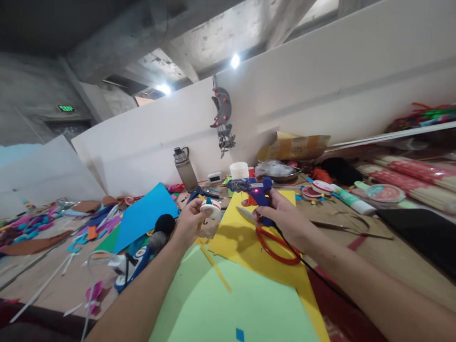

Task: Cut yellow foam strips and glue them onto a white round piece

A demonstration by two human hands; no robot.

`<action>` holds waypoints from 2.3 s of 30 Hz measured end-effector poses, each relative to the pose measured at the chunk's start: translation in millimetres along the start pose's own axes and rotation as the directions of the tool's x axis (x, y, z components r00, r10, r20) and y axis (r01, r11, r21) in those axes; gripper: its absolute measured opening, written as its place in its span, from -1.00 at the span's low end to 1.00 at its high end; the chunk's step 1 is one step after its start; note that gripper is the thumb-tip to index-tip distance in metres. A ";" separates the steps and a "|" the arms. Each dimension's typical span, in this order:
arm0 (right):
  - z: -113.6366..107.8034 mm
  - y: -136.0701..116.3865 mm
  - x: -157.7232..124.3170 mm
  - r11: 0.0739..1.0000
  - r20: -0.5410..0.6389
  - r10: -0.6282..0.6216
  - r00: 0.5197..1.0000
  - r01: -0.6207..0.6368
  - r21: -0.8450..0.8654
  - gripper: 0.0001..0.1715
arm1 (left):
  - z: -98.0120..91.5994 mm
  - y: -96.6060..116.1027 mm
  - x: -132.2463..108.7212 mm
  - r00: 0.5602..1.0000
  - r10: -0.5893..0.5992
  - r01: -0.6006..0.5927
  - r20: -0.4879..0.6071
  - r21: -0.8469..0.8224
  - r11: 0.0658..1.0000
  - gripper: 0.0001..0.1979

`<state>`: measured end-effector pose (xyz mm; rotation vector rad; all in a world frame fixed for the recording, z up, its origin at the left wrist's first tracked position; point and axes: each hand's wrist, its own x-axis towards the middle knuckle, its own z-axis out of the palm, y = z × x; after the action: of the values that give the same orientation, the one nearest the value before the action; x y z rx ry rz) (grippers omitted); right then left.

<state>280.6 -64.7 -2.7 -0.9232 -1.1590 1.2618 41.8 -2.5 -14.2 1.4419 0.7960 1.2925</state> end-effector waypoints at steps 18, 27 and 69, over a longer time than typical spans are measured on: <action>4.0 1.1 -7.5 0.864 0.033 -0.217 0.976 0.208 -0.459 -0.72 | -23.0 25.7 -1.6 0.541 0.696 -0.757 0.472 0.634 0.158 -0.79; -0.6 2.4 -5.3 0.830 0.034 -0.231 0.972 0.215 -0.514 -0.65 | -24.0 31.1 -4.3 0.488 0.704 -0.740 0.516 0.672 0.021 -0.84; 6.2 -3.4 -13.7 0.746 0.093 -0.291 0.952 0.287 -0.601 -0.74 | -18.0 25.6 -5.8 0.555 0.747 -0.745 0.365 0.618 0.252 -0.88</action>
<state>276.1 -79.2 0.0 -1.1515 -1.6824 0.6195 19.6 -10.7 7.0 2.7364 0.6271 1.7718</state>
